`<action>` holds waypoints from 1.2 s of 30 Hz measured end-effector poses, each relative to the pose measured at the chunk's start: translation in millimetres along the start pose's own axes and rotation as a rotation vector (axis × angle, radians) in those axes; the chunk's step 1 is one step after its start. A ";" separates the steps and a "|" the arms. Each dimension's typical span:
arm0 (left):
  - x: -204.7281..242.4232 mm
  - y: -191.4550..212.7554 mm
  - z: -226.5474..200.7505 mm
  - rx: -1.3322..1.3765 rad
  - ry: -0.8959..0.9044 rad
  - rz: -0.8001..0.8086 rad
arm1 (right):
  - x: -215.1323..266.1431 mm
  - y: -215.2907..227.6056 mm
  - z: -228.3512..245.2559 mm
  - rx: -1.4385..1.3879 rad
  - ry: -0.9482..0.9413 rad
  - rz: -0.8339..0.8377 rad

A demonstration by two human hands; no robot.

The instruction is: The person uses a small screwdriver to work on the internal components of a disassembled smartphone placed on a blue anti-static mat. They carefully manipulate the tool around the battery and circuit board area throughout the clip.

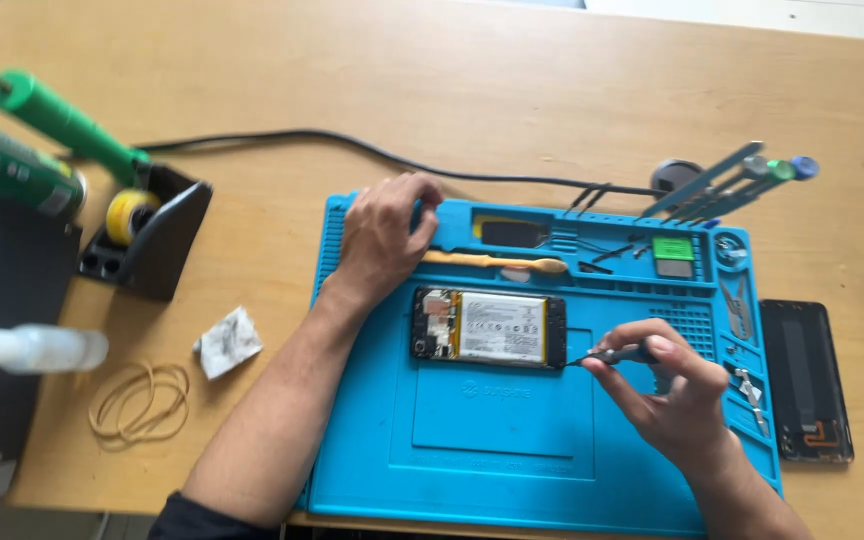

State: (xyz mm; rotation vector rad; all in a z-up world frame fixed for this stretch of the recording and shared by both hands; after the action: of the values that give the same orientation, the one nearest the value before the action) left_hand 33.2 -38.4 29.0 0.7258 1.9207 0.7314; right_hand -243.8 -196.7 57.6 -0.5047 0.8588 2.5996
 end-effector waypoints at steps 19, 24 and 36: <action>5.5 -6.2 3.9 0.006 0.052 0.028 | 4.5 -1.1 1.8 -0.017 -0.002 -0.129; 0.7 -5.5 3.3 0.007 0.018 0.045 | 6.5 -6.9 -7.8 -0.004 0.034 0.047; 1.3 -3.1 0.1 0.002 -0.010 0.016 | 6.5 -5.4 -6.9 -0.014 -0.096 0.073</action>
State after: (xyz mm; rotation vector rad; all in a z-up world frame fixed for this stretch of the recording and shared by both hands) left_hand 32.2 -39.5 26.0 0.7453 1.9093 0.7339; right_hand -245.6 -195.5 46.9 -0.3552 0.8432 2.6735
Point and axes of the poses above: each hand's wrist, its own x-axis away from the middle knuckle, its own y-axis out of the back of the hand, z = x × y, the point moved 6 cm from there along -x, towards the middle knuckle, and after that the axes turned 14 degrees about -y, right-handed, at the moved point
